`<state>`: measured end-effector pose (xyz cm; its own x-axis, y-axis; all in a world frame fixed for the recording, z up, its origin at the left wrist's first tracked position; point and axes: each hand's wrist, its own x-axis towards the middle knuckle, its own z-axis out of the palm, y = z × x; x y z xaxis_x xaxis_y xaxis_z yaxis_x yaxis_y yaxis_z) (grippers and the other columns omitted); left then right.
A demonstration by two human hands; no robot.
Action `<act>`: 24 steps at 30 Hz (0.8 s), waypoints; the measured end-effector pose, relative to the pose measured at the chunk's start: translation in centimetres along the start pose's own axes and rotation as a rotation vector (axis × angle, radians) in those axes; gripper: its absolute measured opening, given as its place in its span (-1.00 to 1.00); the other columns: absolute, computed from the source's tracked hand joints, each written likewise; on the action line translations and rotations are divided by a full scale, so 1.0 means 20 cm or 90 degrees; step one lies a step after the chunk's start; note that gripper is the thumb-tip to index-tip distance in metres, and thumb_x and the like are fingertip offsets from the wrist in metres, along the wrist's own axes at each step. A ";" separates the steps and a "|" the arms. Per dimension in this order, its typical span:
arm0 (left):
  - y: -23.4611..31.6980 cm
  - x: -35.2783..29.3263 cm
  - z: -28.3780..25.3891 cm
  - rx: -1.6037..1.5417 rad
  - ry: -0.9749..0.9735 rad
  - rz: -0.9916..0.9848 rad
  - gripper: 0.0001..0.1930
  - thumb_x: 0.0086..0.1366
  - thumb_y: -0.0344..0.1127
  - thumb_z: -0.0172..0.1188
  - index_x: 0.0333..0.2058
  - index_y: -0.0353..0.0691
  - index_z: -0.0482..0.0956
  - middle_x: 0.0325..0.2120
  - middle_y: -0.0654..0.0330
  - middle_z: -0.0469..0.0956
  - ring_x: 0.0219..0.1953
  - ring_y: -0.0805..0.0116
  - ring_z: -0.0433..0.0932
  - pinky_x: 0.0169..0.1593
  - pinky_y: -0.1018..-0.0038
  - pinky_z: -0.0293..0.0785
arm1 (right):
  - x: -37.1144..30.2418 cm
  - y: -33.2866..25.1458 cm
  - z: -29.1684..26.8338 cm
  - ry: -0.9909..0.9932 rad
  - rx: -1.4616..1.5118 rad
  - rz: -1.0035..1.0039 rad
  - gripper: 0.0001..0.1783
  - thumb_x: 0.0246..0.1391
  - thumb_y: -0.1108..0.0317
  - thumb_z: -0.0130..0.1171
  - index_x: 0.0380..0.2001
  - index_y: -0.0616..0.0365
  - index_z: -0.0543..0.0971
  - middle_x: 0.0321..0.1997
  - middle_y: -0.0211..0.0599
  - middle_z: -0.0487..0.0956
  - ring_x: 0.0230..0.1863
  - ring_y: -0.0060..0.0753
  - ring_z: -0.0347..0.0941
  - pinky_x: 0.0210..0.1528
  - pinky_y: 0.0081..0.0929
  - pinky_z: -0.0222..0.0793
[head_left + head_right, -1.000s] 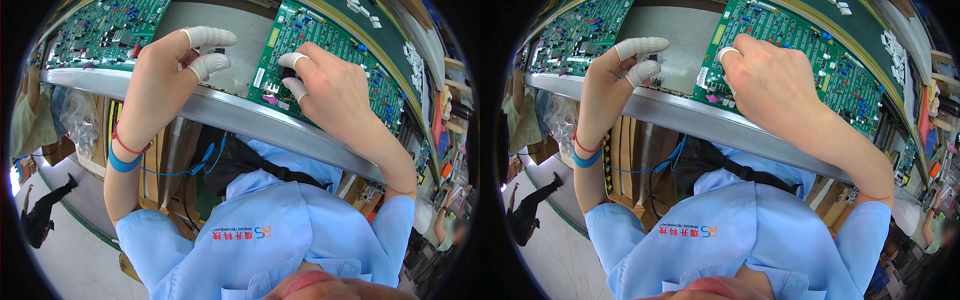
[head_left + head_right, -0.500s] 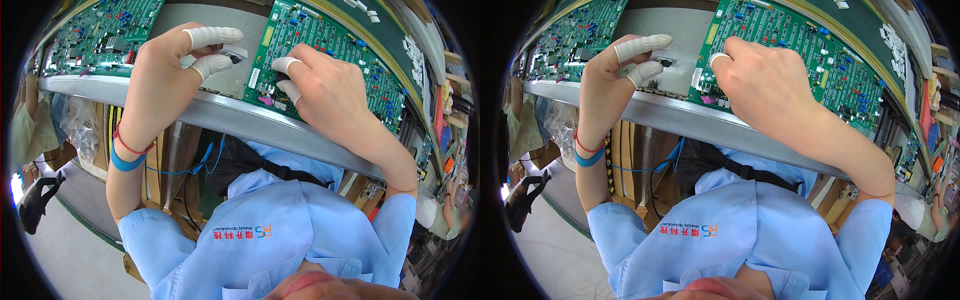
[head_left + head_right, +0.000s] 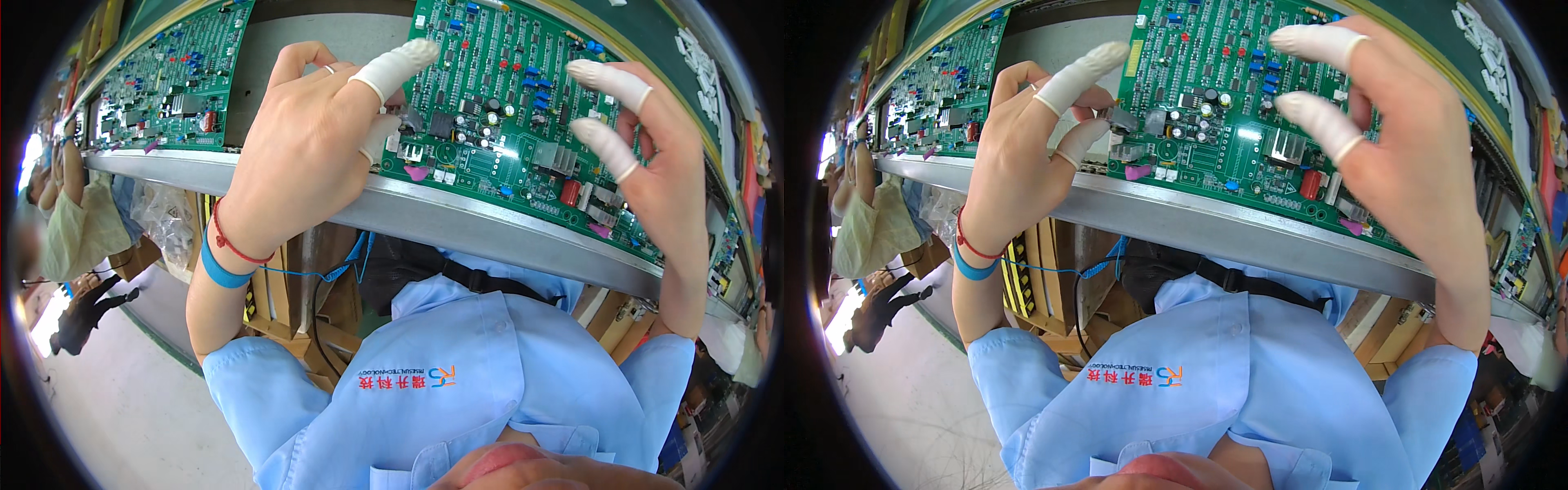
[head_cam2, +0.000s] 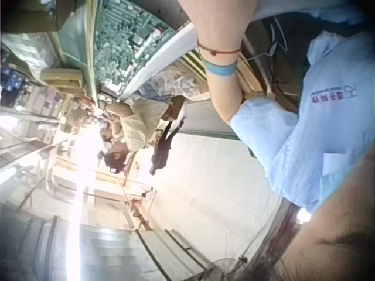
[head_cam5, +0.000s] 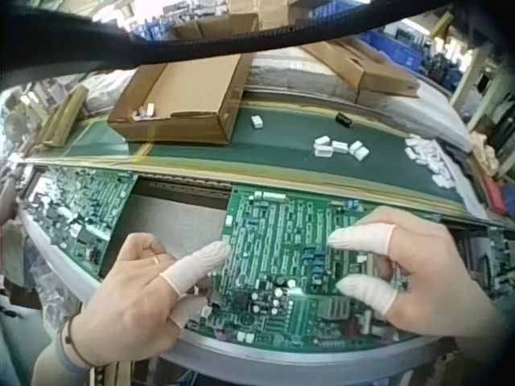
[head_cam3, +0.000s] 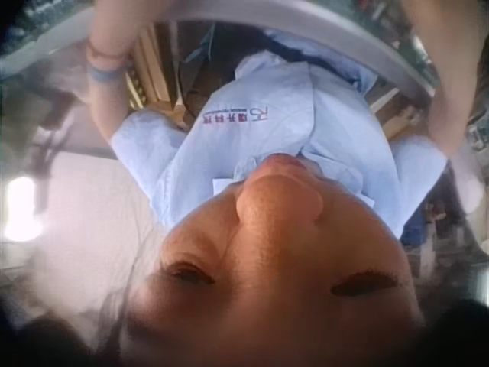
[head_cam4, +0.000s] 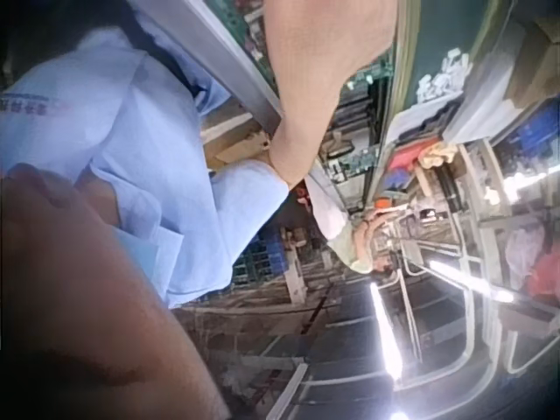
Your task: Manually inserting electronic components like transformers and capacitors onto printed circuit boards on an assembly line.
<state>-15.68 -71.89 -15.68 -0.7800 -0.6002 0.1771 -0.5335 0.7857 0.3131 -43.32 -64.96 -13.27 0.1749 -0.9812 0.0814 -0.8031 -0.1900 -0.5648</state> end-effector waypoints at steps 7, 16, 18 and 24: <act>0.01 0.03 0.01 0.065 -0.013 0.077 -0.46 0.03 -0.53 0.27 0.05 -0.22 0.41 -0.39 0.33 0.61 -0.43 0.35 0.50 0.03 0.24 0.22 | -0.06 0.19 -0.08 0.011 0.015 0.044 -0.59 -0.05 0.50 0.23 -0.05 0.13 0.56 -0.04 -0.43 0.51 -0.50 -0.74 0.16 -0.48 -0.74 0.04; 0.06 0.03 0.00 0.160 -0.013 0.141 -0.60 0.02 -0.48 0.29 -0.10 -0.21 0.51 -0.40 0.32 0.61 -0.43 0.36 0.52 0.07 0.24 0.21 | -0.17 0.33 -0.06 0.094 -0.061 0.057 -0.60 0.03 0.46 0.21 0.00 0.10 0.55 0.02 -0.45 0.49 -0.46 -0.75 0.16 -0.44 -0.76 0.05; 0.07 0.04 0.00 0.166 -0.009 0.144 -0.62 0.01 -0.48 0.29 -0.12 -0.21 0.53 -0.42 0.30 0.60 -0.43 0.36 0.52 0.06 0.24 0.21 | -0.18 0.34 -0.06 0.104 -0.034 0.086 -0.61 0.04 0.46 0.21 0.00 0.10 0.54 0.01 -0.48 0.49 -0.46 -0.77 0.15 -0.44 -0.78 0.04; 0.09 0.07 -0.03 0.144 -0.033 0.187 -0.64 -0.03 -0.51 0.24 -0.16 -0.25 0.55 -0.50 0.24 0.55 -0.43 0.31 0.52 0.04 0.20 0.24 | -0.19 0.40 -0.13 0.156 0.004 0.087 -0.62 0.07 0.45 0.19 0.02 0.11 0.53 -0.03 -0.55 0.48 -0.47 -0.80 0.12 -0.45 -0.81 0.01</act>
<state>-17.58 -71.47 -14.40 -0.9228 -0.3406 0.1802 -0.3389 0.9399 0.0410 -51.91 -62.92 -16.06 -0.0785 -0.9768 0.1992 -0.8059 -0.0555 -0.5894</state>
